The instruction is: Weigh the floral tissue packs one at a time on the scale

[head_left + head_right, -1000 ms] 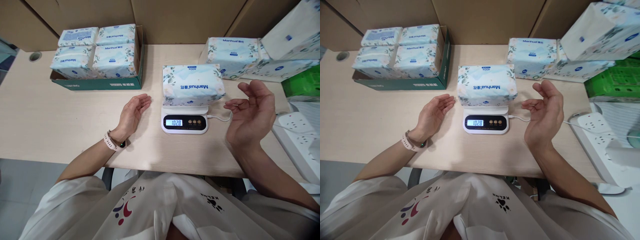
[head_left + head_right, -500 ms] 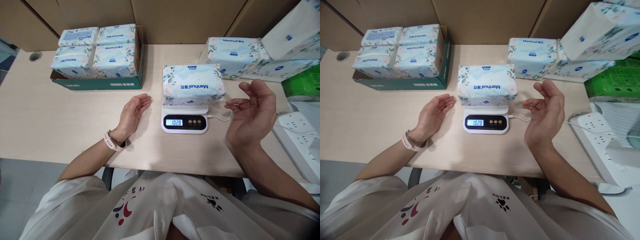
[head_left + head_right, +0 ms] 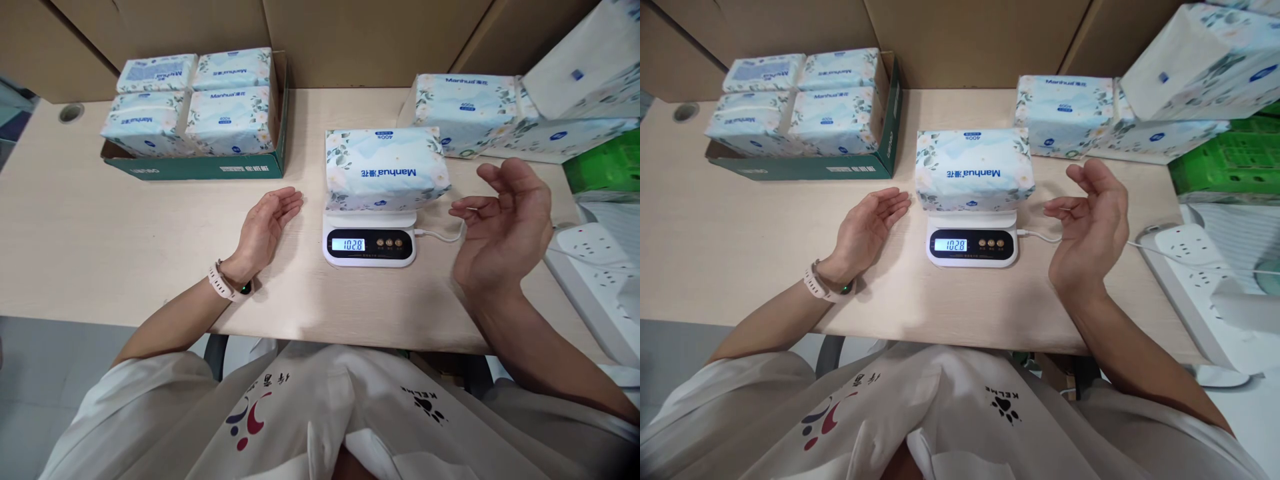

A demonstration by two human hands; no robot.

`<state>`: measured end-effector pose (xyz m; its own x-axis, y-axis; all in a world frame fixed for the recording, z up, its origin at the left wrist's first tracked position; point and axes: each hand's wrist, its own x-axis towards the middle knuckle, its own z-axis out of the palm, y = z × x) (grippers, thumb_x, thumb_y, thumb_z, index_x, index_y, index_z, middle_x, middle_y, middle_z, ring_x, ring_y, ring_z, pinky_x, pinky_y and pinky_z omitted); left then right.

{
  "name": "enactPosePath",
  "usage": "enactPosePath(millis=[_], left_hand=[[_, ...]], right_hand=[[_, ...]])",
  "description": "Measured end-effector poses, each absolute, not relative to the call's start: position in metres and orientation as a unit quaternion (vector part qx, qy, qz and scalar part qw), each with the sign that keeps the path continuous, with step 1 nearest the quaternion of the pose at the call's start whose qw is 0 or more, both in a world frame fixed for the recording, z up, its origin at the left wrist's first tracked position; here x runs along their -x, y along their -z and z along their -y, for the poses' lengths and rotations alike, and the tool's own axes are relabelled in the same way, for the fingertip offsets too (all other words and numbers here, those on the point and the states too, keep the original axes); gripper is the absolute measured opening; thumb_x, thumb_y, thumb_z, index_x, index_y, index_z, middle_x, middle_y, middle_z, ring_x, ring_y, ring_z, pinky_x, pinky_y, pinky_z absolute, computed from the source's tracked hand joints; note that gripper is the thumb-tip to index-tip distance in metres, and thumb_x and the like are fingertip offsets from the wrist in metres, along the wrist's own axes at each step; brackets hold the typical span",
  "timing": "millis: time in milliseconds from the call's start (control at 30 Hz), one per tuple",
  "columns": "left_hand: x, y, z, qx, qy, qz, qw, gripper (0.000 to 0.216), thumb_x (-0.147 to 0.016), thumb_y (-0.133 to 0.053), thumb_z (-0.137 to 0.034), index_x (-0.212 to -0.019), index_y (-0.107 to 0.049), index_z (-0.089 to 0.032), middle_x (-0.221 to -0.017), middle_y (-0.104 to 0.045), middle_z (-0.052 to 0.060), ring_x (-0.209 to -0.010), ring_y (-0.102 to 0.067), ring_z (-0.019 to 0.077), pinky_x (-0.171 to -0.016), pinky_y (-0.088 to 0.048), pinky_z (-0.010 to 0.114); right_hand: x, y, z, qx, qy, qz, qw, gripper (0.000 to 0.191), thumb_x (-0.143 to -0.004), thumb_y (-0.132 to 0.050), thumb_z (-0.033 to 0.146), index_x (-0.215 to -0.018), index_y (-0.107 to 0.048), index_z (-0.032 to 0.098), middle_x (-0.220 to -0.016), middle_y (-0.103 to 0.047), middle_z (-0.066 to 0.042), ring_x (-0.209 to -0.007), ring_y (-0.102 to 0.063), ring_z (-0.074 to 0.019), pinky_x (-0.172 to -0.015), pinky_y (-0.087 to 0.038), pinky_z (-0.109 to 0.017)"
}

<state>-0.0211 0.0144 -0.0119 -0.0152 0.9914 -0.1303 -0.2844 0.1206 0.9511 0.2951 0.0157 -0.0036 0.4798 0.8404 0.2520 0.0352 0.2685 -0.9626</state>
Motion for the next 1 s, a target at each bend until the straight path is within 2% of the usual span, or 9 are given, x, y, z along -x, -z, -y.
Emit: enactPosePath(millis=[200,500,600,667,733,833,933,1000], left_hand=[[0.020,0.011,-0.014,-0.379,-0.542,-0.467,0.588,0.035,-0.099,-0.065,-0.046,-0.116,-0.073,-0.016,-0.130,-0.077,0.013,-0.128,-0.072,0.0246,-0.126,-0.048,0.045],[0.021,0.011,-0.014,-0.387,-0.536,-0.474,0.581,0.039,-0.098,-0.065,-0.050,-0.117,-0.072,-0.017,-0.135,-0.075,0.015,-0.133,-0.070,0.0270,-0.128,-0.045,0.047],[0.021,0.012,-0.015,-0.386,-0.536,-0.474,0.582,0.038,-0.098,-0.065,-0.049,-0.117,-0.073,-0.018,-0.133,-0.076,0.014,-0.131,-0.070,0.0258,-0.127,-0.046,0.045],[0.021,0.012,-0.015,-0.387,-0.536,-0.474,0.581,0.038,-0.097,-0.065,-0.050,-0.117,-0.072,-0.018,-0.133,-0.076,0.014,-0.132,-0.070,0.0258,-0.128,-0.046,0.045],[0.021,0.012,-0.014,-0.387,-0.535,-0.474,0.582,0.040,-0.097,-0.065,-0.051,-0.118,-0.071,-0.017,-0.136,-0.075,0.015,-0.134,-0.069,0.0266,-0.128,-0.045,0.045],[0.021,0.010,-0.013,-0.379,-0.529,-0.473,0.594,0.050,-0.099,-0.060,-0.059,-0.126,-0.069,-0.017,-0.148,-0.068,0.017,-0.143,-0.063,0.0291,-0.130,-0.042,0.046],[0.020,0.009,-0.013,-0.402,-0.514,-0.465,0.598,0.064,-0.100,-0.047,-0.074,-0.142,-0.062,-0.027,-0.172,-0.046,0.008,-0.163,-0.041,0.0278,-0.135,-0.034,0.046],[0.019,0.009,-0.015,-0.436,-0.508,-0.456,0.587,0.071,-0.099,-0.042,-0.080,-0.150,-0.057,-0.033,-0.180,-0.030,0.000,-0.170,-0.021,0.0244,-0.139,-0.024,0.045]], right_hand=[[-0.293,0.001,-0.016,0.515,-0.310,0.390,0.698,0.042,-0.092,-0.054,0.057,-0.116,-0.074,0.029,-0.119,-0.076,-0.003,-0.070,-0.065,-0.0118,-0.071,-0.056,-0.035],[-0.295,0.005,-0.014,0.515,-0.297,0.416,0.688,0.043,-0.094,-0.053,0.059,-0.119,-0.074,0.031,-0.124,-0.075,-0.004,-0.074,-0.066,-0.0137,-0.076,-0.059,-0.039],[-0.296,0.008,-0.016,0.515,-0.283,0.426,0.688,0.043,-0.094,-0.054,0.060,-0.120,-0.074,0.031,-0.123,-0.076,-0.004,-0.077,-0.068,-0.0149,-0.086,-0.060,-0.044],[-0.297,0.009,-0.017,0.519,-0.272,0.439,0.681,0.046,-0.095,-0.054,0.062,-0.122,-0.073,0.029,-0.125,-0.075,-0.006,-0.091,-0.074,-0.0179,-0.101,-0.058,-0.049],[-0.299,0.011,-0.016,0.534,-0.275,0.456,0.657,0.052,-0.098,-0.052,0.064,-0.130,-0.071,0.028,-0.132,-0.074,-0.008,-0.113,-0.075,-0.0217,-0.117,-0.050,-0.053],[-0.302,0.013,-0.015,0.558,-0.317,0.486,0.594,0.064,-0.102,-0.044,0.070,-0.149,-0.060,0.029,-0.152,-0.066,-0.008,-0.145,-0.062,-0.0220,-0.132,-0.036,-0.052],[-0.304,0.014,-0.016,0.556,-0.357,0.517,0.544,0.073,-0.103,-0.033,0.076,-0.162,-0.045,0.035,-0.175,-0.042,-0.003,-0.162,-0.043,-0.0176,-0.139,-0.027,-0.045],[-0.304,0.015,-0.018,0.552,-0.373,0.526,0.529,0.078,-0.102,-0.029,0.079,-0.166,-0.038,0.035,-0.181,-0.029,-0.002,-0.166,-0.035,-0.0172,-0.141,-0.023,-0.043]])
